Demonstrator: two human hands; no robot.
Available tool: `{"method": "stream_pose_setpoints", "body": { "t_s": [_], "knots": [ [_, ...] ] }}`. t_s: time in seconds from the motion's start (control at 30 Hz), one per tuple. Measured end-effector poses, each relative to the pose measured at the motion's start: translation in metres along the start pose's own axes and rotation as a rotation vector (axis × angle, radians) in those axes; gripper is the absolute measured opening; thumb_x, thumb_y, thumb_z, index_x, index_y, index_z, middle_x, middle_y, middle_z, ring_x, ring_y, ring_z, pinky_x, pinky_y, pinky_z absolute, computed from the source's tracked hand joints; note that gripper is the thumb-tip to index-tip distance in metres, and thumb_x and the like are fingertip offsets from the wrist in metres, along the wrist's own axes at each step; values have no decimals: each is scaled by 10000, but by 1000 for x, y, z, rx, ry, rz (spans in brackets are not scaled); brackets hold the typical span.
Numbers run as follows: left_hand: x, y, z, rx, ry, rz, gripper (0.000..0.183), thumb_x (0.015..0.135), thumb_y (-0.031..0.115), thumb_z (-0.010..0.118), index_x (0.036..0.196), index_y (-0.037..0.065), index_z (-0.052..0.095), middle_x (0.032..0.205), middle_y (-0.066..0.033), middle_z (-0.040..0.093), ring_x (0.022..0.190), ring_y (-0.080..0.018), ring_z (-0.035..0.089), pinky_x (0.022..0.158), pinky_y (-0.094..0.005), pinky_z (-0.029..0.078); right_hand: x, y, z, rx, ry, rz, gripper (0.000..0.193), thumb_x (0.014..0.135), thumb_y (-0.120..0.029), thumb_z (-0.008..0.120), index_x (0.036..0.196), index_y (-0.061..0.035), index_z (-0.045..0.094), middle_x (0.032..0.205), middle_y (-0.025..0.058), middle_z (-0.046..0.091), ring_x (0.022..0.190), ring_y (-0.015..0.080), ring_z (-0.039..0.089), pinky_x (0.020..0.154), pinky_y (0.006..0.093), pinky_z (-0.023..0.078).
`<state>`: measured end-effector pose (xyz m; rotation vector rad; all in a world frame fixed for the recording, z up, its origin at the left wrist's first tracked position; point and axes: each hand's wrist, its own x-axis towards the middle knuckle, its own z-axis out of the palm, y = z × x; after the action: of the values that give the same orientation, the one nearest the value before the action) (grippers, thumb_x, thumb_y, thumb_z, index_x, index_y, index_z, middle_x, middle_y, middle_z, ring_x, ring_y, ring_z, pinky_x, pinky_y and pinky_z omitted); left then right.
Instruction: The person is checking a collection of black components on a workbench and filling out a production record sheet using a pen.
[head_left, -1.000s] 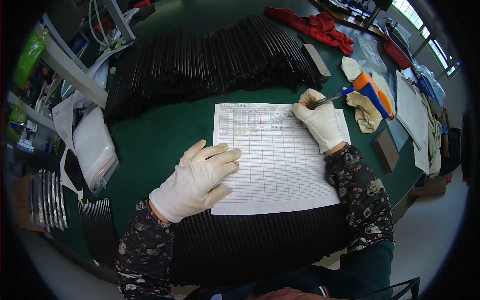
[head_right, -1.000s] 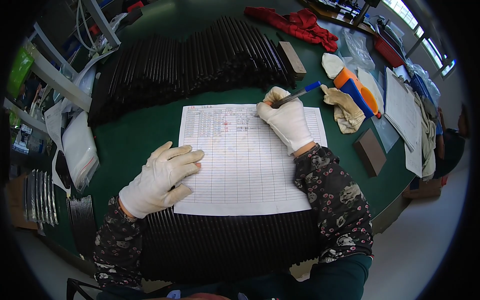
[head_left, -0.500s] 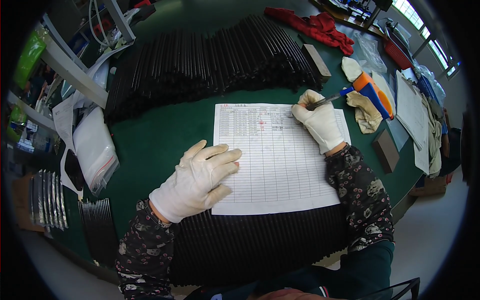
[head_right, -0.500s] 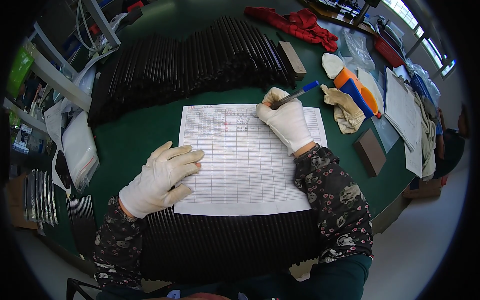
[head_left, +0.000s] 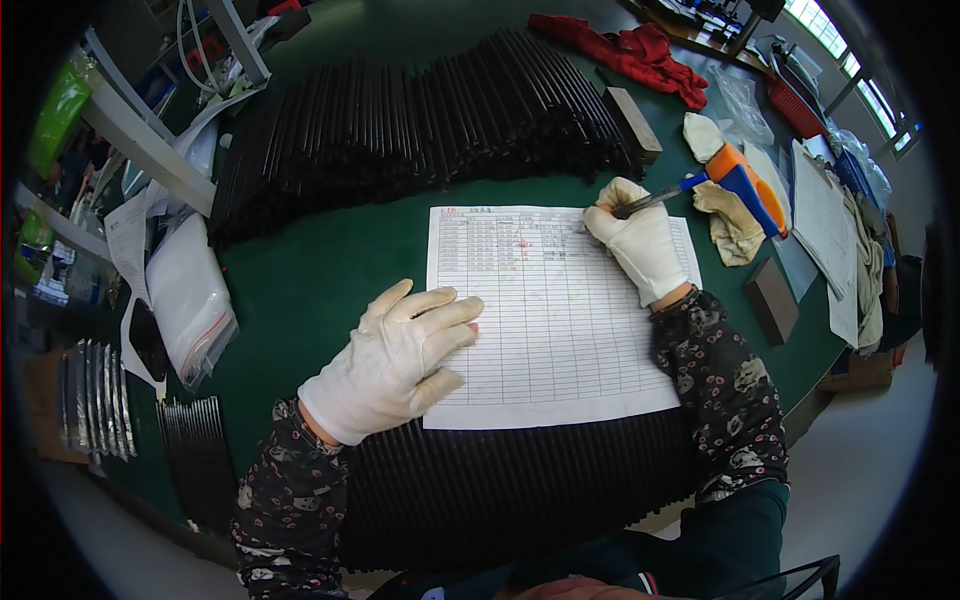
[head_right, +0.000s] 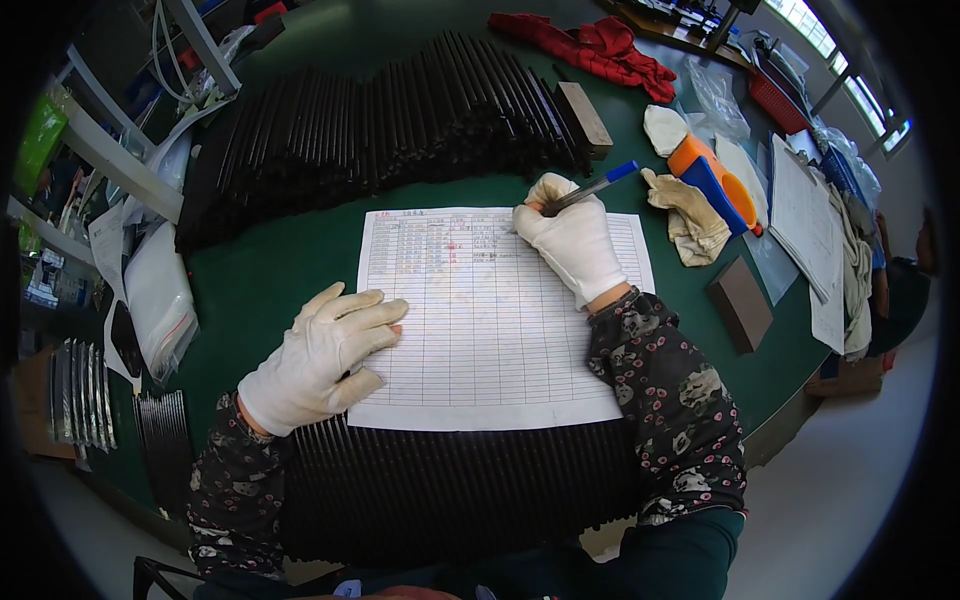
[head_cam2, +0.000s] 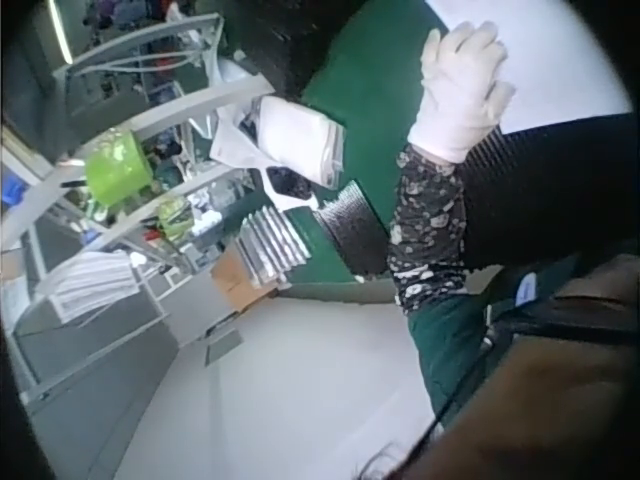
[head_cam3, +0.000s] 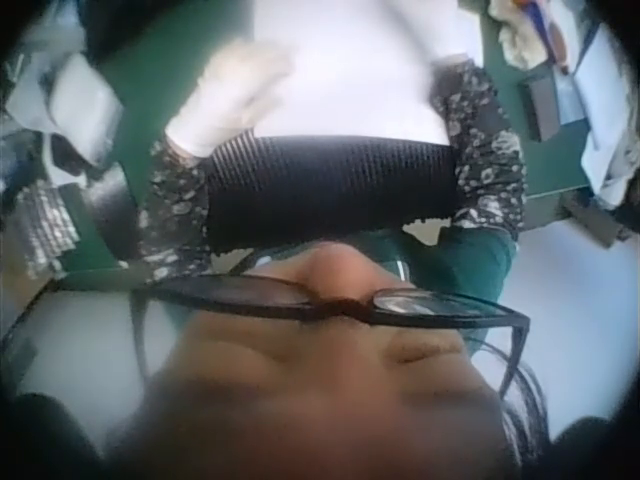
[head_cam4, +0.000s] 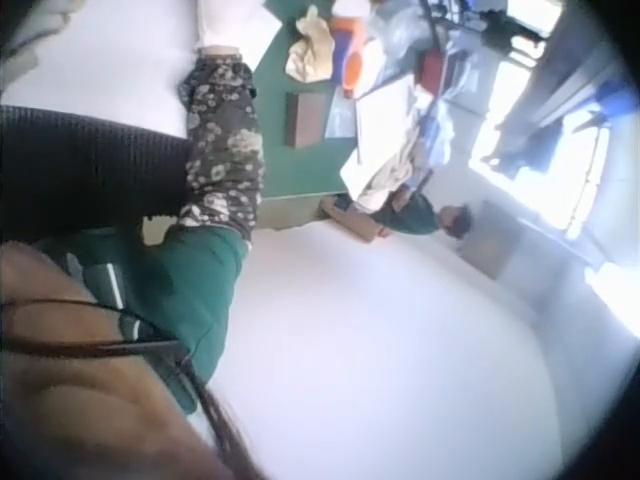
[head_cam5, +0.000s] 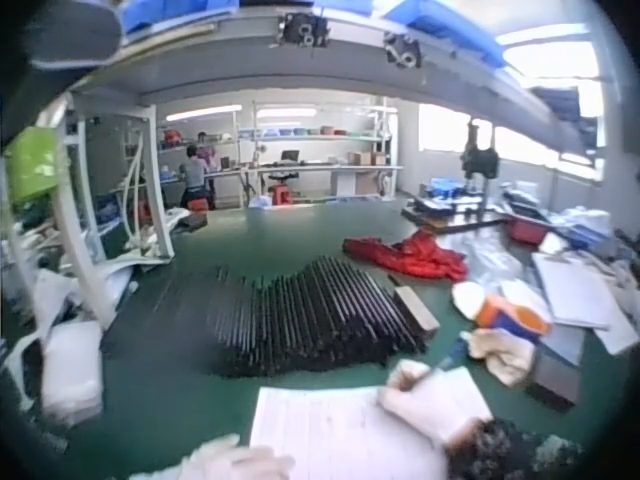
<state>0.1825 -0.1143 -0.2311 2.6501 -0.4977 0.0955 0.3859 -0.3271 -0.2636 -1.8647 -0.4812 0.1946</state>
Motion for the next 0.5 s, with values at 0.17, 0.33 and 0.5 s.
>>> {"method": "stream_pose_setpoints", "body": {
  "t_s": [0.17,0.33,0.5],
  "knots": [
    [2,1,-2,9,-49,-23,404,716,101,665,1109,55,588,1291,-97,544,1231,-300,468,1075,-531,287,-1,0,-1,29,-8,18,122,762,-68,638,715,-22,536,637,8,513,607,84,450,587,239,416],
    [1,1,0,69,-4,6,348,753,177,684,1070,57,606,1262,-62,555,1183,-263,501,1037,-515,347,0,1,-2,-19,-3,6,120,763,-74,642,724,-18,543,637,10,520,612,85,460,593,241,424],
    [1,1,-1,70,-4,8,347,755,179,683,1072,60,606,1266,-64,552,1186,-263,498,1039,-514,344,0,-2,-1,-5,-4,28,120,763,-74,642,725,-17,543,635,10,520,608,84,459,594,239,426]
  ]
}}
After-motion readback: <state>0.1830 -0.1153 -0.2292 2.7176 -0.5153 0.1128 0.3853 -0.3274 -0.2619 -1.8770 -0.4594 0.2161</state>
